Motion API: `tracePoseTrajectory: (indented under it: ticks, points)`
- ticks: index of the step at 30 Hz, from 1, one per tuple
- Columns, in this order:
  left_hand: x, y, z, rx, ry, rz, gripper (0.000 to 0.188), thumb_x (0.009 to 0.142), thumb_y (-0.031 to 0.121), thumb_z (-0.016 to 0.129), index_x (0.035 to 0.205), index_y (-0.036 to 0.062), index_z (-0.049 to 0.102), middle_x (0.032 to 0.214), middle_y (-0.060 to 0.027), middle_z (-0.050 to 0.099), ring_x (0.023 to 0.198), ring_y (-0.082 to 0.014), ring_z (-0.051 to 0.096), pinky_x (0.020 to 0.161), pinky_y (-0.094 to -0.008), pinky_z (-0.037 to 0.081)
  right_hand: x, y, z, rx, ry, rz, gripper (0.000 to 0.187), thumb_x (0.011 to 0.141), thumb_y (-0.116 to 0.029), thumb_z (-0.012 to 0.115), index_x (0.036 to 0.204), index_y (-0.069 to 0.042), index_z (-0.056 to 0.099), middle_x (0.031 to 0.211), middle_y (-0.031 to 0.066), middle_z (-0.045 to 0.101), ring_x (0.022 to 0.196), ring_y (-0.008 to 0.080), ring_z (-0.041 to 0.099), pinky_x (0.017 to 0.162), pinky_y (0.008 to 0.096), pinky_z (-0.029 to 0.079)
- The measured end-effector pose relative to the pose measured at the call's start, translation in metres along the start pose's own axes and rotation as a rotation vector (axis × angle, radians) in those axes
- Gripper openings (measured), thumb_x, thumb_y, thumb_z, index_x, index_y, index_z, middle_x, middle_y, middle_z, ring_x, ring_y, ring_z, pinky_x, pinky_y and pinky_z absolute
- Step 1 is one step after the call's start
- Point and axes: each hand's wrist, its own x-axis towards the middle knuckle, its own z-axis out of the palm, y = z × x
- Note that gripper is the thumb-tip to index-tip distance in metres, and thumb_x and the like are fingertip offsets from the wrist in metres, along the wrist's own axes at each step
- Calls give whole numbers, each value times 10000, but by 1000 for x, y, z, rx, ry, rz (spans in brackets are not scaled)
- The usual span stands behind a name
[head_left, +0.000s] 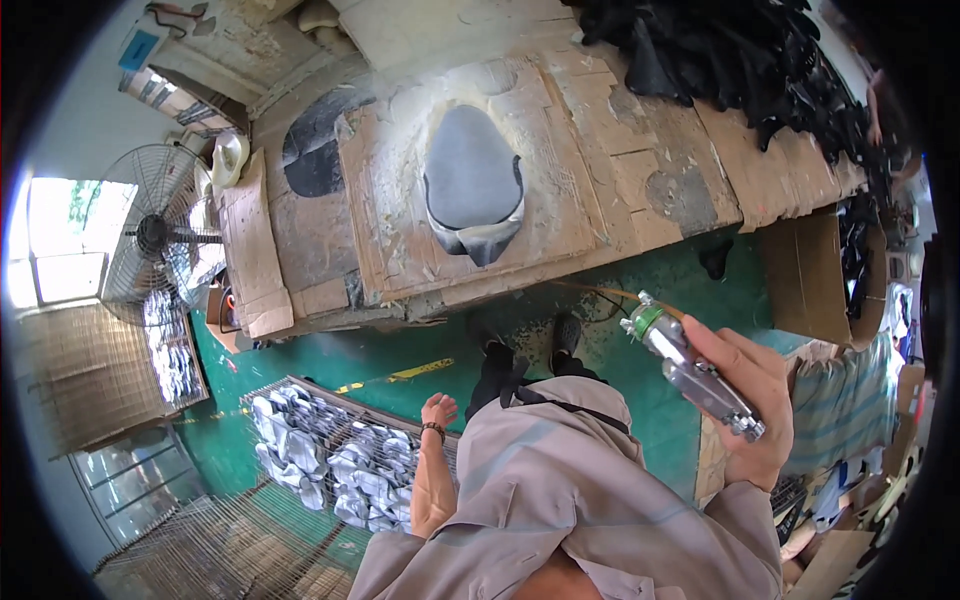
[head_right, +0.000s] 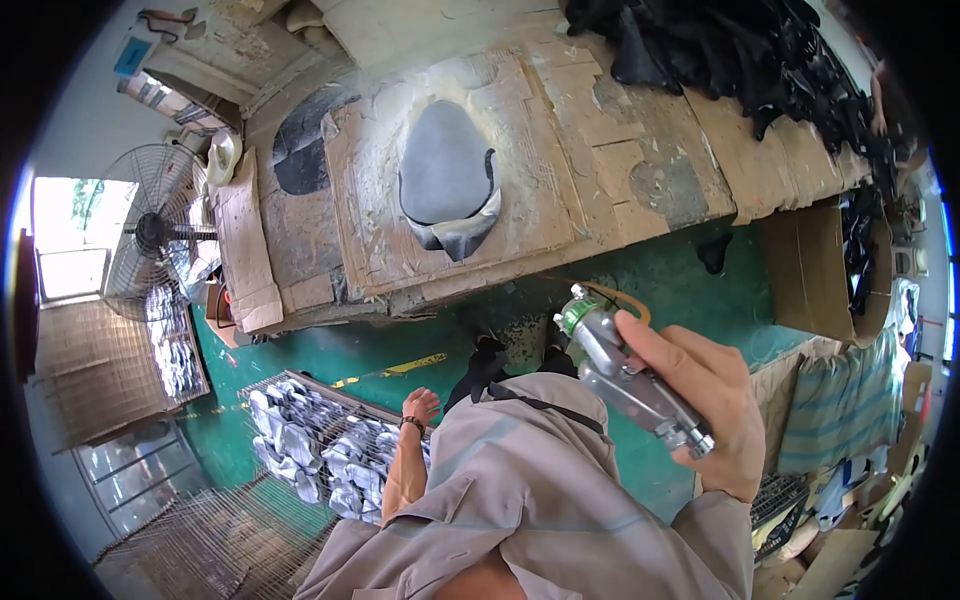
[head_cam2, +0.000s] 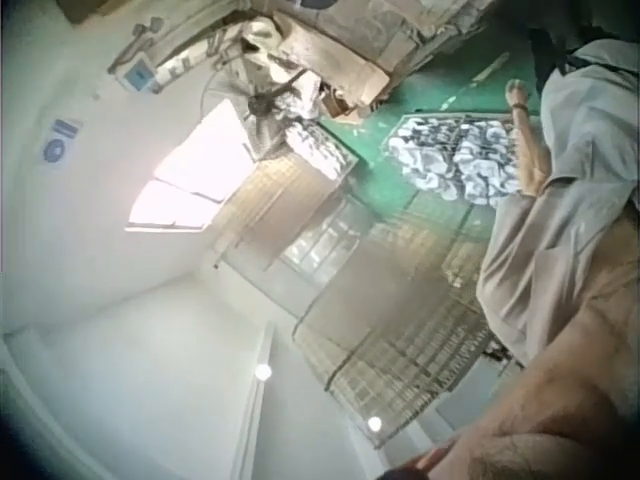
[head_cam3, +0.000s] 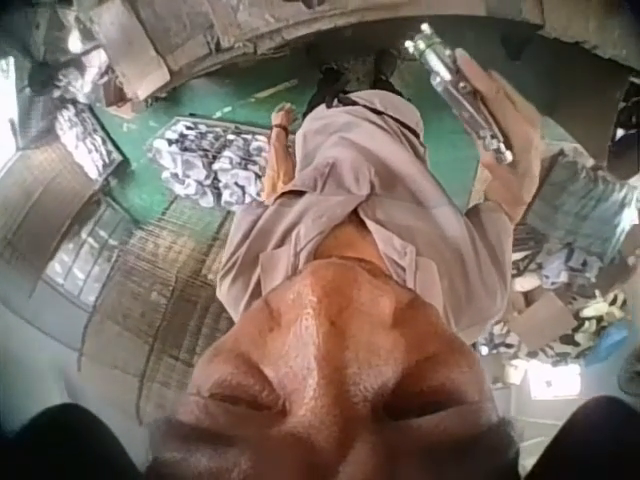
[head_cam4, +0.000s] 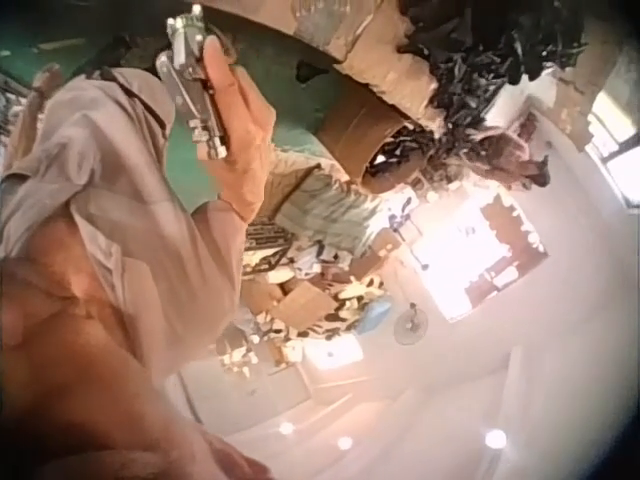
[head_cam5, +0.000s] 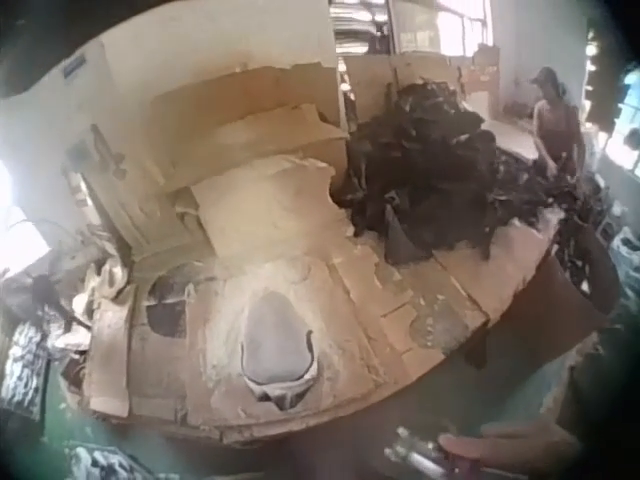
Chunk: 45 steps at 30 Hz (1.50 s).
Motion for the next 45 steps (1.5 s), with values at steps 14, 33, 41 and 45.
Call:
tracePoseTrajectory:
  ticks: [14, 33, 41, 45]
  points:
    - [9, -7, -17, 54, 13, -62, 473, 930, 190, 643, 1357, 64, 484, 1025, -100, 689, 853, -249, 693, 696, -407, 595, 9, -19, 21, -119, 195, 28, 545, 761, 27, 694, 1295, 18, 588, 911, 151, 640, 774, 213, 614, 701, 281, 476]
    - [1, -9, 0, 56, 5, -1, 481, 921, 191, 653, 1347, 55, 479, 1042, -114, 681, 861, -250, 689, 727, -435, 585, -19, -9, 3, -121, 133, -32, 564, 715, 33, 653, 1276, -2, 612, 795, 133, 603, 668, 242, 594, 621, 286, 453]
    - [-23, -27, 2, 61, 40, -17, 513, 920, 206, 656, 1371, 53, 466, 1085, -120, 672, 886, -265, 691, 741, -419, 597, -25, -2, -1, -21, 134, 30, 594, 695, -248, 664, 1201, 64, 643, 772, 149, 592, 667, 255, 564, 620, 305, 399]
    - [-27, -37, 5, 62, 46, -30, 534, 916, 220, 666, 1379, 51, 459, 1086, -121, 670, 878, -263, 690, 727, -416, 597, -31, 3, -29, -17, -137, -9, 578, 654, -63, 698, 1223, 21, 650, 861, 145, 619, 738, 244, 582, 685, 288, 433]
